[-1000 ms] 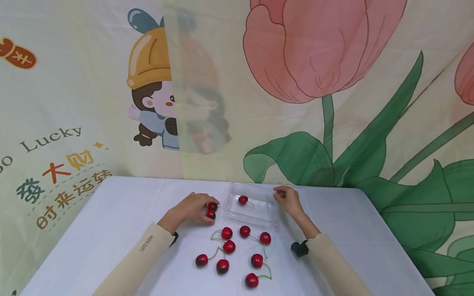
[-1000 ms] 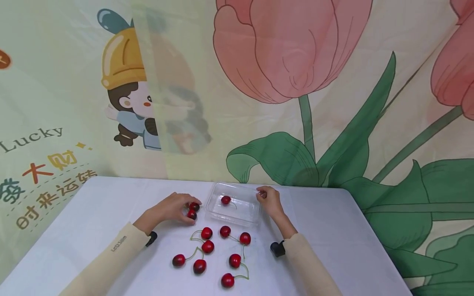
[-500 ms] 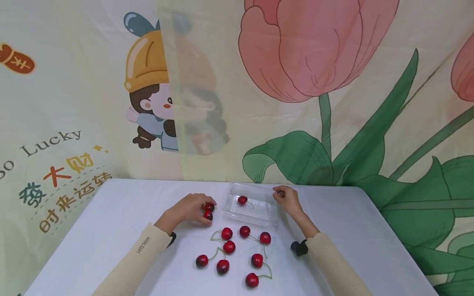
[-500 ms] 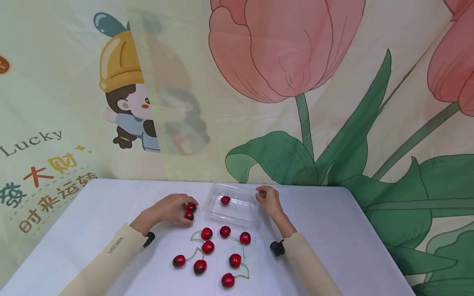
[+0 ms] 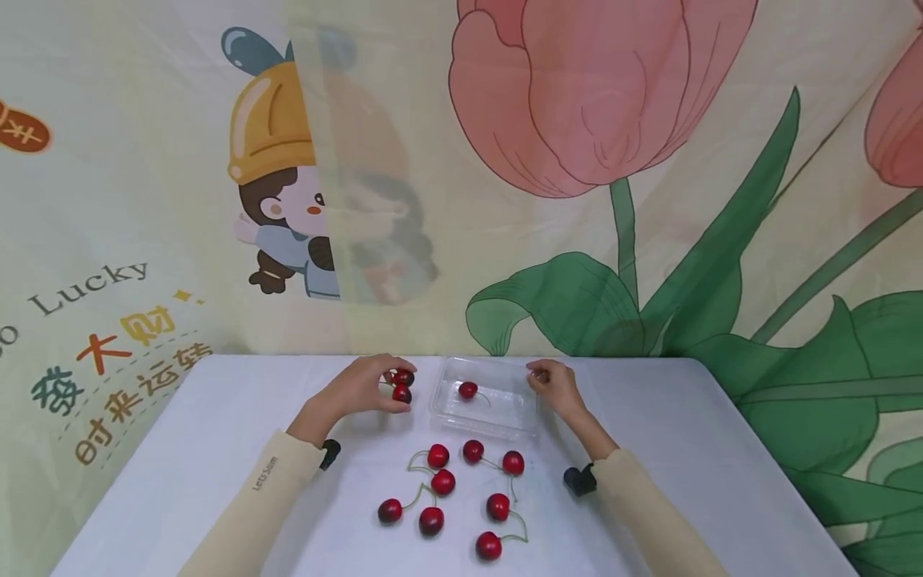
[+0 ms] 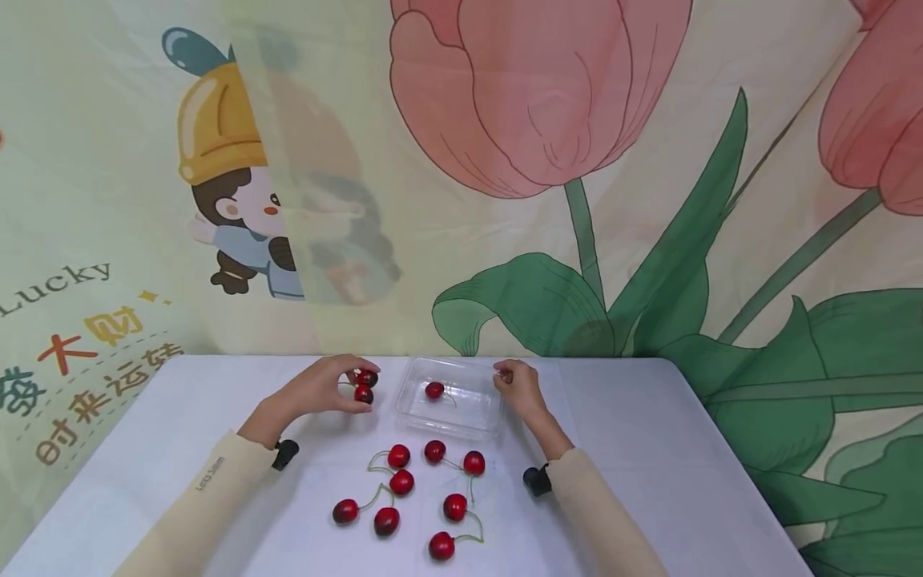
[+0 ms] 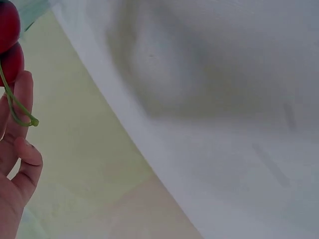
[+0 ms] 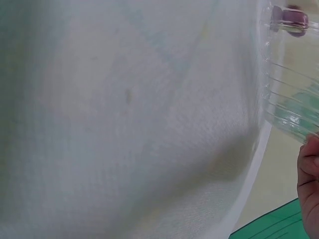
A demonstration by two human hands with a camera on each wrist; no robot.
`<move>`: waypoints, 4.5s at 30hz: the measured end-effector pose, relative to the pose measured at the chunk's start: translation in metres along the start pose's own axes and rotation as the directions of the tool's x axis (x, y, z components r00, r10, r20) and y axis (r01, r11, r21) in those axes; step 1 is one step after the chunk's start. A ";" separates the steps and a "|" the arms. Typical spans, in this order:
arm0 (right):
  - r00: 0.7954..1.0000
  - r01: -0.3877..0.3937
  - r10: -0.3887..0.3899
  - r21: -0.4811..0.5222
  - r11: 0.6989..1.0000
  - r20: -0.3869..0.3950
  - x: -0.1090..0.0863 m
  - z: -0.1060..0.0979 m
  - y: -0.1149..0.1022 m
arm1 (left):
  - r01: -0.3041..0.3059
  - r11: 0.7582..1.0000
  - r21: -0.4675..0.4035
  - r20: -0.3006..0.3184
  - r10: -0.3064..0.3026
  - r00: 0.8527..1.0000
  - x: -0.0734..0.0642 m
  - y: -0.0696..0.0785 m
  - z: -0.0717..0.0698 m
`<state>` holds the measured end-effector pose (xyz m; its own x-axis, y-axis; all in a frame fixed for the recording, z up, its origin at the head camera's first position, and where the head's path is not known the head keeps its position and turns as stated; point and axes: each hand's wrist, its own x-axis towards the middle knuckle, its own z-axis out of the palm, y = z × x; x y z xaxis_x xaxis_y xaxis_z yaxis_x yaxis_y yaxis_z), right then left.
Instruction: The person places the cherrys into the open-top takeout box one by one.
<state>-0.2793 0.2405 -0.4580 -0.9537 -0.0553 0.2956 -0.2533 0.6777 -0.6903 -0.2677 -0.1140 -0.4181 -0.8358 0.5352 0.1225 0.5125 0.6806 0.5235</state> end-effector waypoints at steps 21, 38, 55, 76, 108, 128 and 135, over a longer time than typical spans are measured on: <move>1.000 -0.008 0.008 -0.012 1.000 -0.008 -0.002 0.003 -0.002 | -0.229 0.971 0.062 0.023 0.228 0.973 0.056 0.054 0.032; 1.000 0.011 -0.011 -0.024 1.000 0.004 -0.002 0.005 -0.002 | -0.249 0.955 0.160 0.138 0.229 0.964 0.078 0.060 0.075; 1.000 0.010 -0.010 -0.028 1.000 0.004 -0.003 0.004 -0.002 | -0.251 0.944 0.216 0.186 0.213 0.959 0.081 0.059 0.090; 1.000 0.003 -0.003 -0.029 1.000 -0.003 -0.006 0.005 -0.006 | -0.210 0.949 0.234 0.166 0.174 0.971 0.075 0.061 0.090; 1.000 -0.005 0.005 -0.021 1.000 -0.015 -0.008 -0.001 -0.006 | -0.360 0.895 0.261 -0.062 0.388 0.919 0.011 0.080 0.032; 1.000 0.009 -0.010 -0.029 1.000 -0.004 -0.003 0.002 -0.004 | -0.156 0.977 0.148 0.074 0.146 0.986 -0.096 0.063 0.029; 1.000 0.001 -0.001 -0.026 1.000 0.001 -0.003 0.003 -0.006 | -0.145 0.986 0.085 0.107 0.135 0.985 -0.109 0.053 0.042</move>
<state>-0.2757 0.2346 -0.4566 -0.9537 -0.0569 0.2954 -0.2499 0.6965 -0.6726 -0.1413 -0.1150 -0.4392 -0.7328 0.6729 0.1013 0.6429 0.6360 0.4268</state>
